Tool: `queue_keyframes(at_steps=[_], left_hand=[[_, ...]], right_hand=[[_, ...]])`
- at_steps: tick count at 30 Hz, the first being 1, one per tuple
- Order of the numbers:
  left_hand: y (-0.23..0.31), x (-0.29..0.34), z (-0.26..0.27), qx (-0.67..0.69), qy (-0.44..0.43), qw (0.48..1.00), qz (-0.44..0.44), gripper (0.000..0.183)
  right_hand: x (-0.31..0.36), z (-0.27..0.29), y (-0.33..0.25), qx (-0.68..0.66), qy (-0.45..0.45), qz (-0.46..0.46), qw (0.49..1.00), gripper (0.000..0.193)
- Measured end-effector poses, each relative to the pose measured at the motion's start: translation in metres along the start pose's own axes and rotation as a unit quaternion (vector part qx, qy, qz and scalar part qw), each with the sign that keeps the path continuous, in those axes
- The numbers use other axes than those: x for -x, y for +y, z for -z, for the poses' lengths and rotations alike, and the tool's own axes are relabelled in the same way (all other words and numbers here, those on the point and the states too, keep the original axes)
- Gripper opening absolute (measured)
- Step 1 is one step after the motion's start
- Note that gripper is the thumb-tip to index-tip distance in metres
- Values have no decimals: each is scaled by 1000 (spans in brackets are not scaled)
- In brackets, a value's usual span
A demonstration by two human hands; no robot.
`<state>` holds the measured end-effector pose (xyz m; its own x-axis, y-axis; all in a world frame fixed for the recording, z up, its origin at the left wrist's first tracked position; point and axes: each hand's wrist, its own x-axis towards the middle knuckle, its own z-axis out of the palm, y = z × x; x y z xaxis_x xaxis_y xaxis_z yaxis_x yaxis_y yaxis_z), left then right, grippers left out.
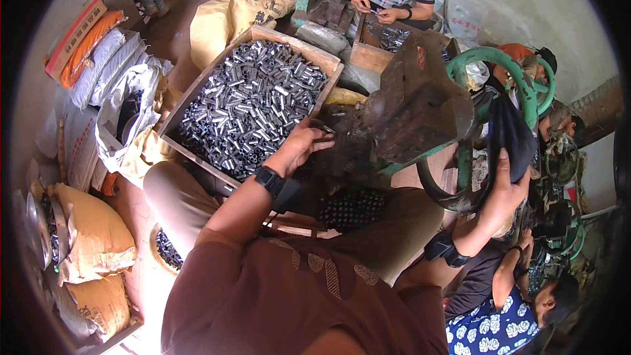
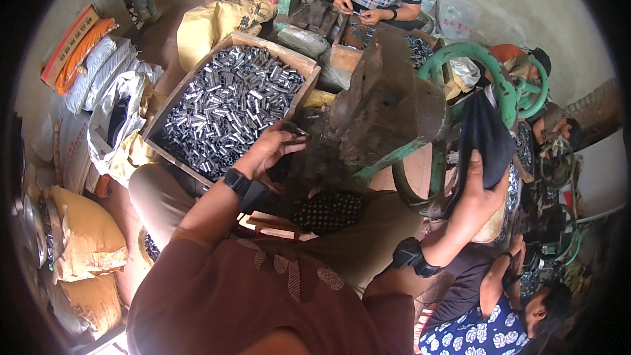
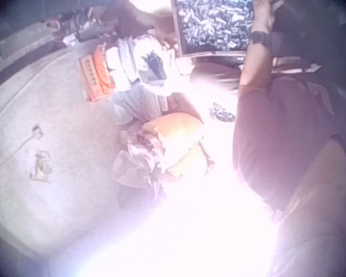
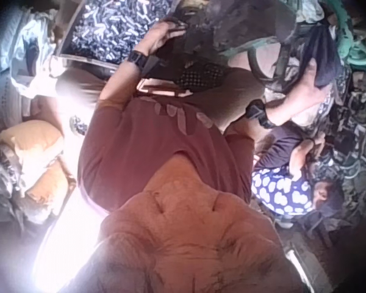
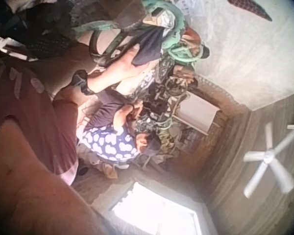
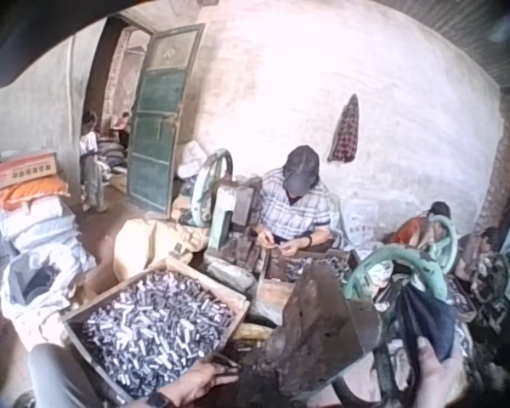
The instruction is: Sorting small metal components from a large bin and using a manual pressing tool to process them.
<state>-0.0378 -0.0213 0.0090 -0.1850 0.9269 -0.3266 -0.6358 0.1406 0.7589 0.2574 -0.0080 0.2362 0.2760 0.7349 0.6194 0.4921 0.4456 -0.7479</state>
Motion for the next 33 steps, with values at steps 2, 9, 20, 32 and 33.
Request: queue_keyframes(at_steps=[2, 9, 20, 32, 33], left_hand=[[3, 3, 3, 41, -34, 999, 9, 34], [-10, -19, -14, -26, -6, 999, 29, 22], [-33, -22, -35, -88, 53, 994, -31, 9], [-49, -38, -33, -184, 85, 967, -151, 15], [-49, -39, -30, -241, 101, 946, -192, 20]], right_hand=[[-2, -1, -4, -16, -13, -18, 1000, 44], [-4, -6, -4, -20, -24, -28, 999, 40], [7, -5, -3, -14, -19, -3, 1000, 42], [52, -11, 33, 98, 134, -8, 986, 48], [45, -10, 26, 92, 126, -10, 988, 49]])
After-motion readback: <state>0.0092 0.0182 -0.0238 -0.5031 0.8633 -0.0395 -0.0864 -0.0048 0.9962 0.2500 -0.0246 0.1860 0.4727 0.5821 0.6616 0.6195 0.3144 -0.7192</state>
